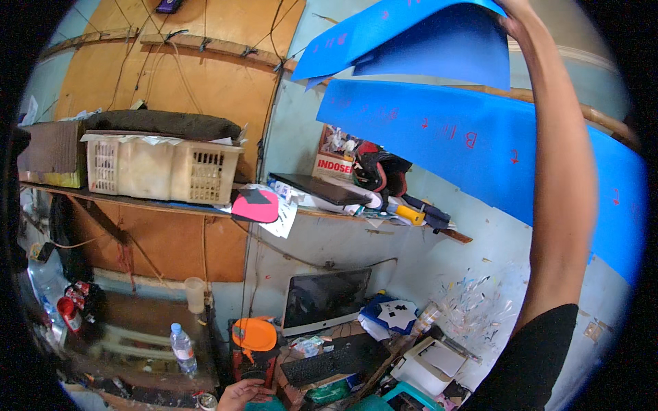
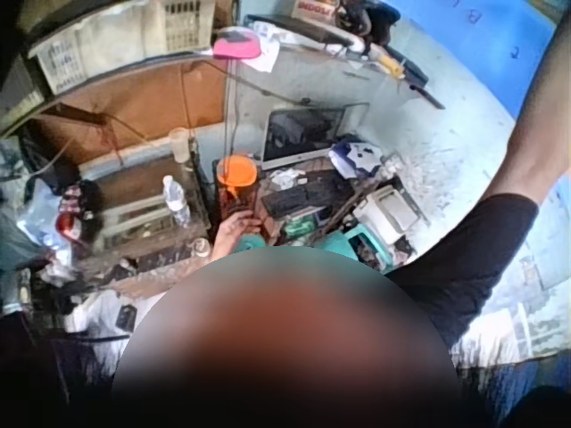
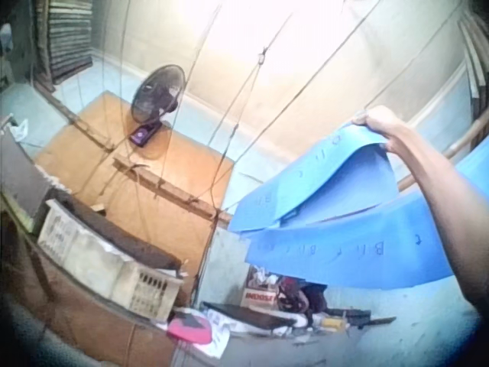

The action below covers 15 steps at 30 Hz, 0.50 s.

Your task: The person repeatedly picks up blue rectangular sign pieces from a table and places them on a high horizontal bamboo beam near the ceiling. The person handles the signs one at a time, walking back and forth between the table and the beam to stack them along the beam.

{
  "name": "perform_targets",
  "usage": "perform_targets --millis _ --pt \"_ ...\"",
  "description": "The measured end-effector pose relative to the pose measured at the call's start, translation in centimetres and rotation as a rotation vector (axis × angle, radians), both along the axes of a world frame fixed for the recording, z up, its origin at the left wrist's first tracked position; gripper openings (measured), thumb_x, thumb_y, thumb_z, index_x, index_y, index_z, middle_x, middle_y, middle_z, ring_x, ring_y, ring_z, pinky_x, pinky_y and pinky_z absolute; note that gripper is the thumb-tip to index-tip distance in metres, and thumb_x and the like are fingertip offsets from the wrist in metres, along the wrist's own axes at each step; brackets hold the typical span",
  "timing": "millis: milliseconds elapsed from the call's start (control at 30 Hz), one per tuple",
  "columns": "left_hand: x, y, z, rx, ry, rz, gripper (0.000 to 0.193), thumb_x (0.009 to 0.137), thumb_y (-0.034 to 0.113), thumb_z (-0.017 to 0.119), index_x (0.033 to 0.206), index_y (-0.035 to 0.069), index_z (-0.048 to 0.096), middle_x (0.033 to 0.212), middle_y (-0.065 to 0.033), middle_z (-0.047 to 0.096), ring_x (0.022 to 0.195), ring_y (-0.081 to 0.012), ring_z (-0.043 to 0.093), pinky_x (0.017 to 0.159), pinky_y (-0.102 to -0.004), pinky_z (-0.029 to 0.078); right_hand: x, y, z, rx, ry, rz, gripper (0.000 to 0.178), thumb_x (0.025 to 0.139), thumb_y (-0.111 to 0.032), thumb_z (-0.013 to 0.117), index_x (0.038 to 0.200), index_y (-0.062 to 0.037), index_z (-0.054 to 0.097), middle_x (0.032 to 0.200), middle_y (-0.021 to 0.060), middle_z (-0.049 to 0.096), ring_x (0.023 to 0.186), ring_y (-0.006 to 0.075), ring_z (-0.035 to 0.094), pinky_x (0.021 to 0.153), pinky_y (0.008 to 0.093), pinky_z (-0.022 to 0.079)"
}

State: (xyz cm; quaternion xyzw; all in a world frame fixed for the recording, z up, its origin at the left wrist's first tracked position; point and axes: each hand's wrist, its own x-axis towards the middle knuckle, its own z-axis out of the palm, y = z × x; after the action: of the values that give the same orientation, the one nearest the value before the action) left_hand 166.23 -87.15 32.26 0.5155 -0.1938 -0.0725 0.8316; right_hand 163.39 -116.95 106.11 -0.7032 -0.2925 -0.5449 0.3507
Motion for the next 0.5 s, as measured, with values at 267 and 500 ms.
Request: perform_targets --millis 267,500 --pt "-9.4 5.7 -4.0 0.057 -0.028 0.010 0.030 0.095 0.006 0.043 0.122 -0.005 0.044 0.116 -0.0171 0.058 0.108 -0.0250 0.057 0.092 -0.0343 0.046 -1.4 1.6 -8.7 0.042 -0.435 -0.559 0.047 0.090 -0.040 0.050 0.113 0.0015 0.058 0.100 0.0123 0.063 0.070 0.0160 0.061 0.065 0.0296 0.052" --pt "-29.1 16.4 -10.4 0.340 -0.020 0.470 0.025 0.090 0.016 0.050 0.107 0.001 0.059 0.100 -0.0100 0.065 0.082 -0.0215 0.063 0.075 -0.0340 0.051 -6.3 17.9 -52.6 0.532 0.019 0.071 0.032 0.094 -0.027 0.045 0.100 0.0019 0.058 0.093 0.0187 0.062 0.077 0.0235 0.060 0.062 0.0326 0.049"
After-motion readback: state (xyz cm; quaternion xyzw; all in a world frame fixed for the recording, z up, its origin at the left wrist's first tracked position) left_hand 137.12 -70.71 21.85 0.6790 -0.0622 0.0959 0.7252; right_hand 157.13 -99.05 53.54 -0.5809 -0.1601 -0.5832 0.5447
